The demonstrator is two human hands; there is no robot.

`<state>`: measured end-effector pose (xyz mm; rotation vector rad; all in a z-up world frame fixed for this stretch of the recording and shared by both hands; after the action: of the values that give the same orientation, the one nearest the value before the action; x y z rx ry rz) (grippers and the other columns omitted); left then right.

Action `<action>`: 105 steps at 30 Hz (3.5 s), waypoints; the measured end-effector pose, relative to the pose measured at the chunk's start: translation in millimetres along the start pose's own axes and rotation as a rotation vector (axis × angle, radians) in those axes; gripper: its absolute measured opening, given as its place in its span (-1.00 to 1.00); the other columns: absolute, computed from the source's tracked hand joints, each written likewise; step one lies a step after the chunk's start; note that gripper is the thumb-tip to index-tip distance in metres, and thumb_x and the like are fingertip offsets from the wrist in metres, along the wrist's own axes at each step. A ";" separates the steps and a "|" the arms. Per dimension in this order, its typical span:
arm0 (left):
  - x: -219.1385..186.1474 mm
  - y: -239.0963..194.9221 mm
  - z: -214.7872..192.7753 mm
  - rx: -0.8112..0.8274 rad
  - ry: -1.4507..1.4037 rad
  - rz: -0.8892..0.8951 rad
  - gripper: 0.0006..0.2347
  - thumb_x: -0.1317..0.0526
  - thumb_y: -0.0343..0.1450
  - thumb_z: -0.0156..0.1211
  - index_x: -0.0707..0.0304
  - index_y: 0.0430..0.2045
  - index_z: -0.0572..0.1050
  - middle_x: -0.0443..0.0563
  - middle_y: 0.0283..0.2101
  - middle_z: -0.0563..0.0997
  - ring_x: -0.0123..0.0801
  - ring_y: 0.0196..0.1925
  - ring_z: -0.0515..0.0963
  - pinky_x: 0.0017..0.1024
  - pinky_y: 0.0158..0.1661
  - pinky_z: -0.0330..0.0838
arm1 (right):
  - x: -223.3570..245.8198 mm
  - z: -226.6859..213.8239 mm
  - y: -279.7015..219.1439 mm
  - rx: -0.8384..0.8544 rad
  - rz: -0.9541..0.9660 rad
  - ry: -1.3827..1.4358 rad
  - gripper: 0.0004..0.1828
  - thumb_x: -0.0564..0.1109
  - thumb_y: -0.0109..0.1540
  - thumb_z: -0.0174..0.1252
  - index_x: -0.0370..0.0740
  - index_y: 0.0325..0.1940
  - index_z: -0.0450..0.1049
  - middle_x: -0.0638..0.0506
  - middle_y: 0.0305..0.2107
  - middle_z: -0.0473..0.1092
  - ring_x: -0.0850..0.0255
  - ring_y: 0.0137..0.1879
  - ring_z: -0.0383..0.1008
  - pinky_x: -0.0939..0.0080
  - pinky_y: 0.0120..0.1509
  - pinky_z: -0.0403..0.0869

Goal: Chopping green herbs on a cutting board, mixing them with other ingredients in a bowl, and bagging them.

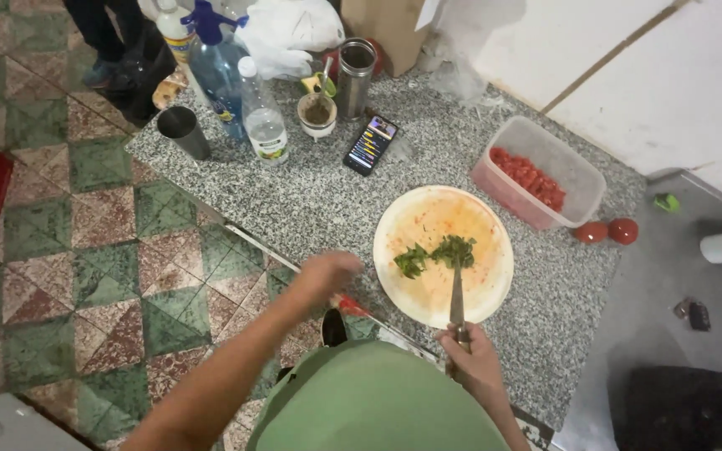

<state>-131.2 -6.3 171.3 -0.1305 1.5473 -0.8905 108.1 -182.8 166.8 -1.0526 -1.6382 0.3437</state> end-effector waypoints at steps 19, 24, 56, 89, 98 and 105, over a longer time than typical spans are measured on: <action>13.3 66.4 44.7 -0.060 1.393 0.515 -0.72 0.43 0.44 -0.09 0.33 0.02 0.43 0.35 -0.02 0.59 0.24 -0.07 0.64 0.12 -0.09 0.53 | -201.7 -86.3 -37.7 -0.131 0.108 0.035 -0.70 -0.12 0.27 0.25 -0.20 0.08 0.48 -0.04 -0.26 0.53 0.16 -0.21 0.52 0.20 -0.09 0.51; 35.4 92.7 115.6 0.289 1.530 0.769 -0.30 0.24 0.39 0.26 0.22 0.45 0.04 0.15 0.55 -0.02 -0.07 0.57 -0.09 -0.13 0.47 -0.15 | -183.4 -87.6 -49.6 -0.170 0.182 -0.016 -0.61 -0.05 0.25 0.24 -0.15 0.14 0.44 -0.04 -0.11 0.54 0.13 -0.12 0.57 0.10 0.00 0.59; 143.2 238.6 124.4 -0.042 1.173 1.188 -0.78 0.04 0.61 -0.04 0.06 -0.32 0.48 -0.22 -0.26 0.47 -0.38 -0.13 0.51 -0.37 -0.02 0.33 | -2.2 45.6 90.6 0.029 -0.283 -0.441 -0.34 -0.05 0.43 -0.20 0.10 0.64 -0.11 -0.46 0.31 0.15 -0.46 0.26 0.35 -0.45 0.27 0.38; 110.8 213.8 111.1 -0.081 0.961 1.185 -0.90 0.17 0.47 0.10 0.10 -0.41 0.51 -0.08 -0.34 0.50 -0.20 -0.21 0.57 -0.33 -0.14 0.38 | 60.6 60.8 68.4 0.124 -0.194 -0.588 -0.42 -0.18 0.40 -0.28 -0.20 0.53 -0.10 -0.60 -0.04 0.42 -0.44 -0.03 0.55 -0.38 0.01 0.47; 125.4 201.2 109.6 -0.109 1.033 1.289 -0.82 0.14 0.37 0.21 0.16 -0.24 0.52 -0.01 -0.19 0.45 -0.12 -0.16 0.50 -0.24 -0.16 0.35 | 64.2 38.3 91.4 0.197 -0.170 -0.662 -0.41 -0.08 0.43 -0.24 -0.10 0.56 -0.11 -0.32 -0.25 0.52 -0.06 -0.29 0.60 0.00 -0.25 0.53; 107.2 183.4 106.6 -0.125 1.144 1.285 -0.79 0.21 0.41 0.18 0.23 -0.11 0.54 0.02 -0.10 0.47 -0.08 -0.08 0.49 -0.24 -0.13 0.35 | 51.3 60.1 72.4 0.118 -0.319 -0.560 -0.44 -0.24 0.41 -0.25 -0.33 0.50 -0.10 -0.71 0.03 0.32 -0.51 0.02 0.49 -0.42 -0.03 0.45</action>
<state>15.9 12.1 -14.5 1.3529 2.1608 0.2939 87.6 -85.0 128.0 -0.6153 -2.2163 0.5465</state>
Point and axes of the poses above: each hand's wrist, its own y-axis towards the middle knuckle, its own z-axis out of the palm, x = y × z, the point moved 4 cm from there along y, towards the middle knuckle
